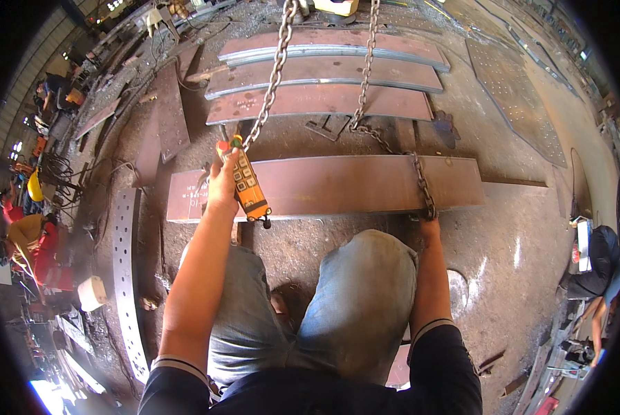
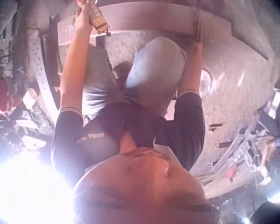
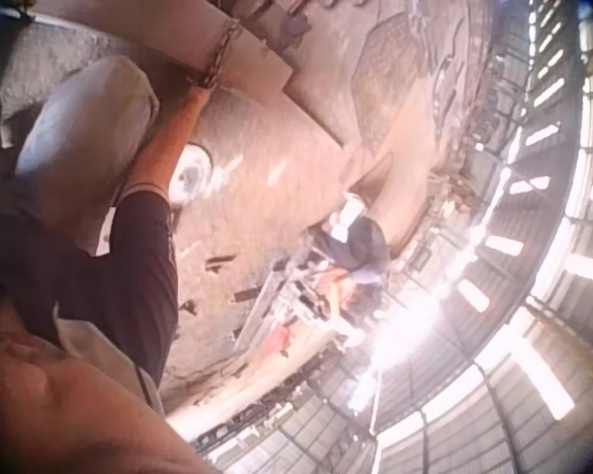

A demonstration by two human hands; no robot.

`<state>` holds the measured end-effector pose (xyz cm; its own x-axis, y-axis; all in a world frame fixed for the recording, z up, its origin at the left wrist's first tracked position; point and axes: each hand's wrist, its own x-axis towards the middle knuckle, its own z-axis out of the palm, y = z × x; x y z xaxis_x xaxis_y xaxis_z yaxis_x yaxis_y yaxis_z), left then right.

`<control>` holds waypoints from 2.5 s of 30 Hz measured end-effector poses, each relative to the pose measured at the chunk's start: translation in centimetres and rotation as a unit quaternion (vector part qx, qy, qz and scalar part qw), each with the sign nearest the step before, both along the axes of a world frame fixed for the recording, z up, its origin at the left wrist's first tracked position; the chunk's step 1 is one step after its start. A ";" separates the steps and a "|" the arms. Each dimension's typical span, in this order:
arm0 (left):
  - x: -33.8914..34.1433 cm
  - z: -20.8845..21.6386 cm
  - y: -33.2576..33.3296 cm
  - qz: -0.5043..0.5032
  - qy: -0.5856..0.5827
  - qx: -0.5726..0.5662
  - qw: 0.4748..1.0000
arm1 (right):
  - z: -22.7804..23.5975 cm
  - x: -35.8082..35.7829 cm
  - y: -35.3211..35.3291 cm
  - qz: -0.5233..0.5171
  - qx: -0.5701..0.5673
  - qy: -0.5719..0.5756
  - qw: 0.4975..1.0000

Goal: The person operates an overhead crane using a handheld remote to lift and move a long metal beam. They attach chains to the beam, lift it, and reposition it within the workshop while other workers are present in the background.

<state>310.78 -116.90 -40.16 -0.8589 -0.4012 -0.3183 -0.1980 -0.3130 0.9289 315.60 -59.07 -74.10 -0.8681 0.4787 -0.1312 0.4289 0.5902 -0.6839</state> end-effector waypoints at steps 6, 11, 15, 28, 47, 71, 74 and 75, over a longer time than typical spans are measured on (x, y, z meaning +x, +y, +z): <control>-1.6 -1.8 3.5 -0.031 -0.021 0.010 0.999 | 4.7 4.3 -3.5 -0.029 -0.042 0.125 0.991; -3.7 -5.5 7.1 -0.038 -0.002 0.027 0.999 | 9.0 7.8 -4.2 -0.062 -0.040 0.063 0.995; -4.8 -6.5 9.6 -0.047 -0.038 0.019 0.998 | 11.8 7.2 1.1 0.031 -0.101 0.045 0.993; -2.5 -1.0 7.3 -0.024 -0.013 0.006 1.000 | 20.2 -9.2 26.8 -0.216 0.287 0.038 0.932; -3.6 -1.7 12.0 -0.100 -0.064 0.010 0.993 | 7.0 15.8 6.3 -0.128 0.052 -0.044 0.989; -4.5 -1.9 7.3 -0.114 0.004 0.039 0.993 | 18.2 20.4 -4.3 -0.122 0.110 -0.121 0.979; -4.1 -1.5 6.4 -0.122 0.012 0.021 0.992 | 18.3 20.3 -2.2 -0.102 0.094 -0.158 0.978; -4.0 -1.2 6.2 -0.132 0.024 0.014 0.991 | 18.4 19.9 -1.4 -0.084 0.095 -0.153 0.980</control>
